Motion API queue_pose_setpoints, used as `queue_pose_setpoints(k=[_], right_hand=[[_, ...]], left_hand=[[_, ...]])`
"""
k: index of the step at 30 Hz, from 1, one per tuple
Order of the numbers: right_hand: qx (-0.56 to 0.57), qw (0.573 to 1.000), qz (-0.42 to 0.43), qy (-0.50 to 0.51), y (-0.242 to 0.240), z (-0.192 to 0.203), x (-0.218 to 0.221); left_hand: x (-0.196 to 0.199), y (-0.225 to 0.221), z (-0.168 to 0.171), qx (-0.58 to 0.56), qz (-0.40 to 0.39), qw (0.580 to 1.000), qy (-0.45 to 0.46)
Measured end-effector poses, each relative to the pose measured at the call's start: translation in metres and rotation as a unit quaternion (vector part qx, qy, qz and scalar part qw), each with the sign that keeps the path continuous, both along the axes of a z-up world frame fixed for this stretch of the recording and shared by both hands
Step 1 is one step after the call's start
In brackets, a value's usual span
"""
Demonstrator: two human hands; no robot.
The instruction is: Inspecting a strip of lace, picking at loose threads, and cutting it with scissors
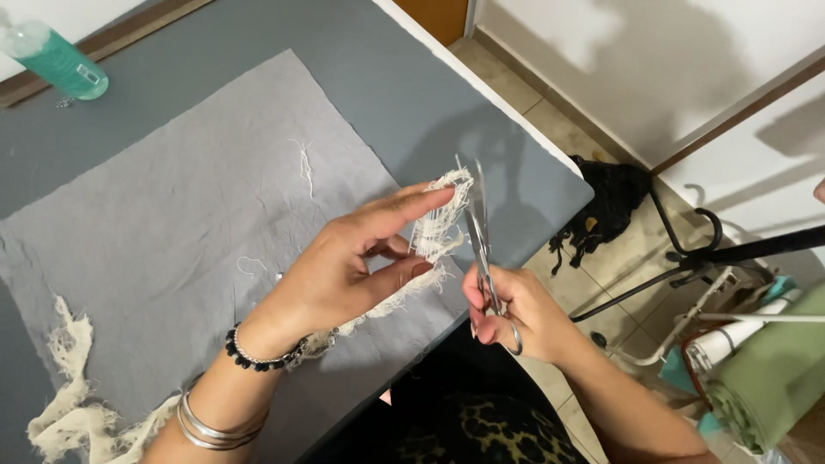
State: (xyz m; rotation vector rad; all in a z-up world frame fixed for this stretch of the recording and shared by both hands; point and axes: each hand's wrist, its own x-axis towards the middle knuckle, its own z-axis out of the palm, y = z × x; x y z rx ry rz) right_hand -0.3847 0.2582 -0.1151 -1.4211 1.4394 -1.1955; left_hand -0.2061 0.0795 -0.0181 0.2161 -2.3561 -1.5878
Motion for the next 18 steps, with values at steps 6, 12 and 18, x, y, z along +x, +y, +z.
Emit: queue_pose_setpoints(k=[6,12,18], right_hand=[[0.013,0.999,-0.04,0.017,0.001,-0.003,0.002],[0.023,0.996,-0.084,-0.027,0.003,-0.015,0.004],[0.053,0.991,-0.023,-0.118,-0.001,-0.005,0.003]], left_hand=[[0.001,-0.004,-0.004,0.021,-0.015,0.999,-0.026],[0.003,-0.005,-0.005,-0.011,-0.007,1.0,-0.018],[0.006,-0.005,-0.002,-0.021,-0.008,1.0,-0.021]])
